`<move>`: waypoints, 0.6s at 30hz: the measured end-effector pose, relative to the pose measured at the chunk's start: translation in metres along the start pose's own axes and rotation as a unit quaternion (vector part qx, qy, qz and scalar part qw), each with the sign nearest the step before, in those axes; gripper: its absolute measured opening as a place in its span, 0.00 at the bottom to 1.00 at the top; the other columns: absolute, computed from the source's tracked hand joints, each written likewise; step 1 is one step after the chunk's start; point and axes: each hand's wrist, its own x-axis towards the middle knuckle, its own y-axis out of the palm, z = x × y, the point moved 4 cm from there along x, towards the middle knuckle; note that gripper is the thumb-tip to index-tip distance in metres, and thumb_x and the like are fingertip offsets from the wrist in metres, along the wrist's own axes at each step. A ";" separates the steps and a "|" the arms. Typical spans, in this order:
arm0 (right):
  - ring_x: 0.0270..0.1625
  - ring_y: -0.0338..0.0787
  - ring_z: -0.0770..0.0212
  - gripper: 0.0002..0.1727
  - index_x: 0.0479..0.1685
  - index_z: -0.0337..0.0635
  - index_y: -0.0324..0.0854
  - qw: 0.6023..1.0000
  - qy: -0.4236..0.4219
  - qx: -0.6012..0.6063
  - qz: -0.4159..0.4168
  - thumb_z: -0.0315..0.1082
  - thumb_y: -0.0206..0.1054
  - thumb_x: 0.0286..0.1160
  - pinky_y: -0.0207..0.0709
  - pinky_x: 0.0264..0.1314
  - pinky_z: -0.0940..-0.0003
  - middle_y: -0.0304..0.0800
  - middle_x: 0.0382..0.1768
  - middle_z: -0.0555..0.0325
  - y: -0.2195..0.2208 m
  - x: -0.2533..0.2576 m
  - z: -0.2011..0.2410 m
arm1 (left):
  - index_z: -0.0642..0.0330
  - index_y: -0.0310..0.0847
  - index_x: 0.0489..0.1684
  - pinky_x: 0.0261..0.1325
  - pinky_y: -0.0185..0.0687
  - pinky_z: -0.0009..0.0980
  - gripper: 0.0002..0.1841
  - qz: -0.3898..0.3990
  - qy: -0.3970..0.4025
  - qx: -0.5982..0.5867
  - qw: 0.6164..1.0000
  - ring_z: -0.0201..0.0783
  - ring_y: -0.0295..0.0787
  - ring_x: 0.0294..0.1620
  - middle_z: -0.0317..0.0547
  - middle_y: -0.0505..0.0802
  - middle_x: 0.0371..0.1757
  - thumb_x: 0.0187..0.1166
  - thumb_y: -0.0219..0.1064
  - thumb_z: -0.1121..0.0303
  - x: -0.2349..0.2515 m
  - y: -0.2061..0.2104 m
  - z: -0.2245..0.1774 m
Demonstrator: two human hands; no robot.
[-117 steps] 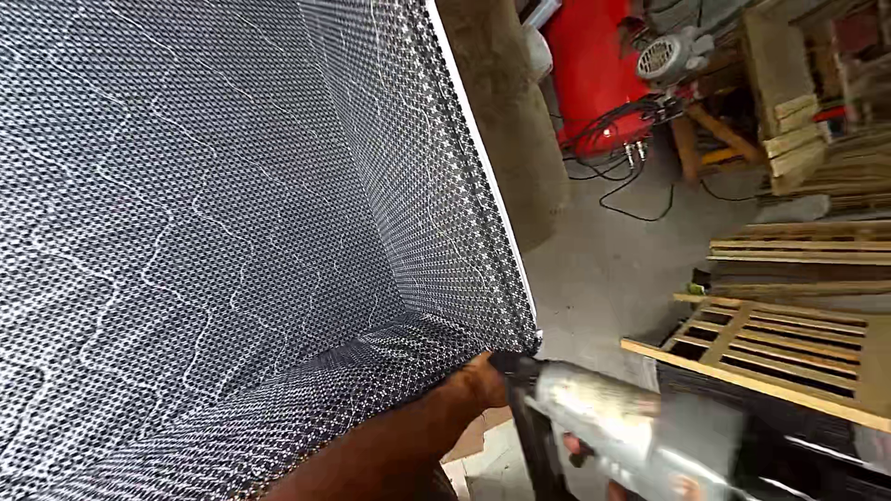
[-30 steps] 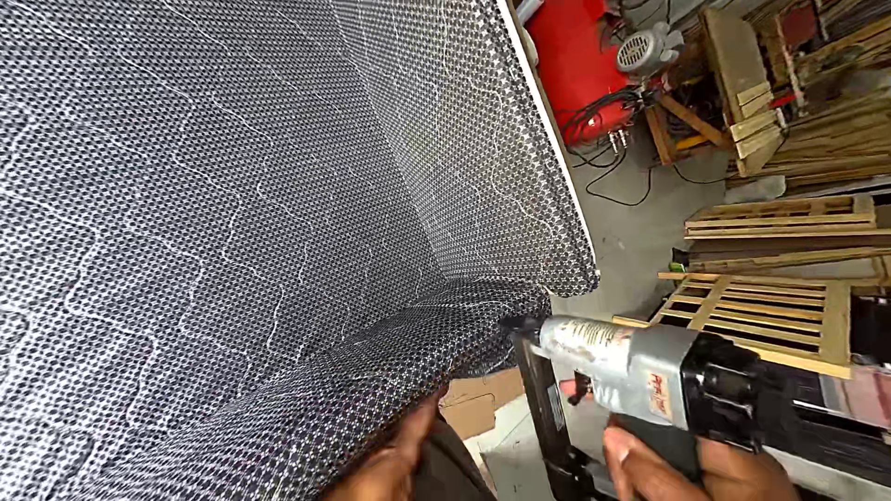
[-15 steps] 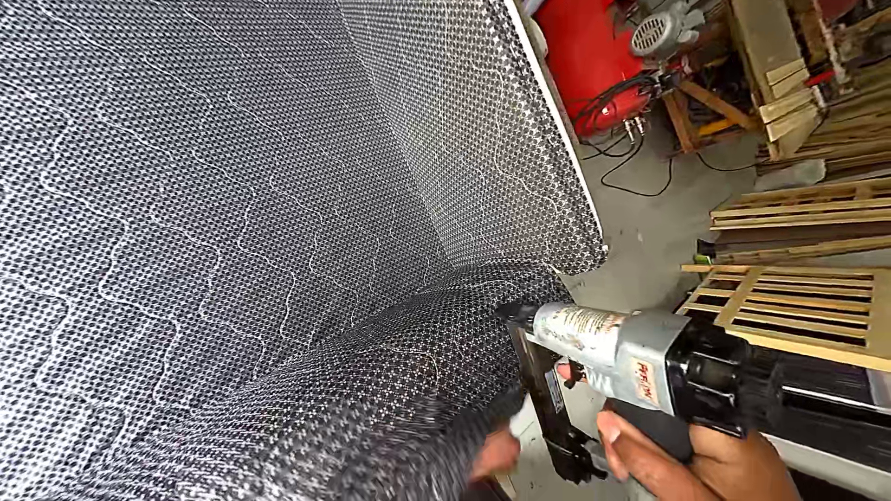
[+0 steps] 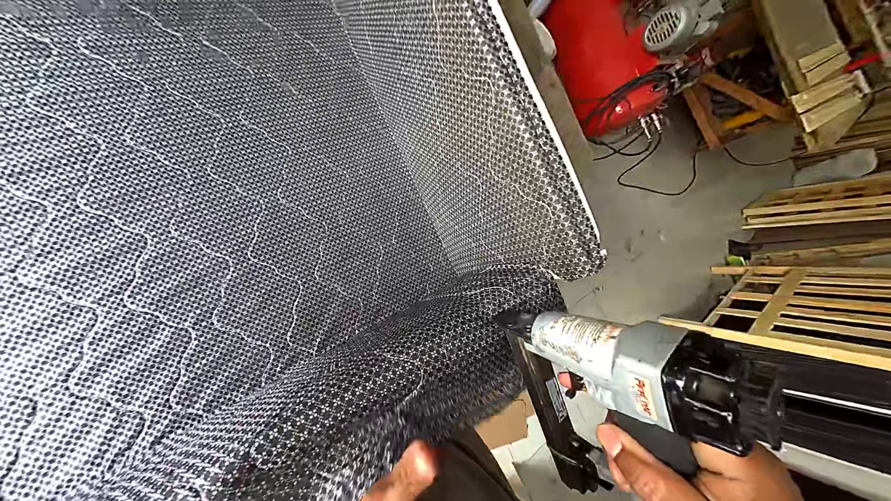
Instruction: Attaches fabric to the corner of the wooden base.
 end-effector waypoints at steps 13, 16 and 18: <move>0.30 0.89 0.68 0.16 0.50 0.29 0.81 1.000 0.004 0.007 -0.005 0.37 0.69 0.80 0.87 0.37 0.67 0.92 0.33 0.50 -0.007 0.000 0.001 | 0.61 0.66 0.79 0.57 0.94 0.39 0.33 -0.147 0.008 0.003 0.989 0.37 0.92 0.61 0.46 0.89 0.65 0.93 0.39 0.43 0.042 0.044 -0.045; 0.34 0.90 0.66 0.18 0.56 0.26 0.78 0.998 0.007 0.055 0.007 0.35 0.69 0.80 0.88 0.42 0.65 0.92 0.41 0.48 -0.012 -0.001 0.001 | 0.82 0.72 0.70 0.76 0.72 0.18 0.24 -0.149 0.153 0.101 0.972 0.17 0.81 0.68 0.50 0.89 0.66 0.95 0.47 0.64 0.047 0.037 -0.012; 0.36 0.89 0.67 0.17 0.57 0.23 0.78 0.994 0.041 0.099 0.028 0.31 0.67 0.79 0.87 0.44 0.65 0.92 0.44 0.48 -0.009 0.002 0.007 | 0.83 0.82 0.48 0.65 0.72 0.09 0.13 -0.138 0.297 0.120 0.937 0.09 0.84 0.53 0.43 0.95 0.47 0.87 0.57 0.75 0.059 0.020 0.018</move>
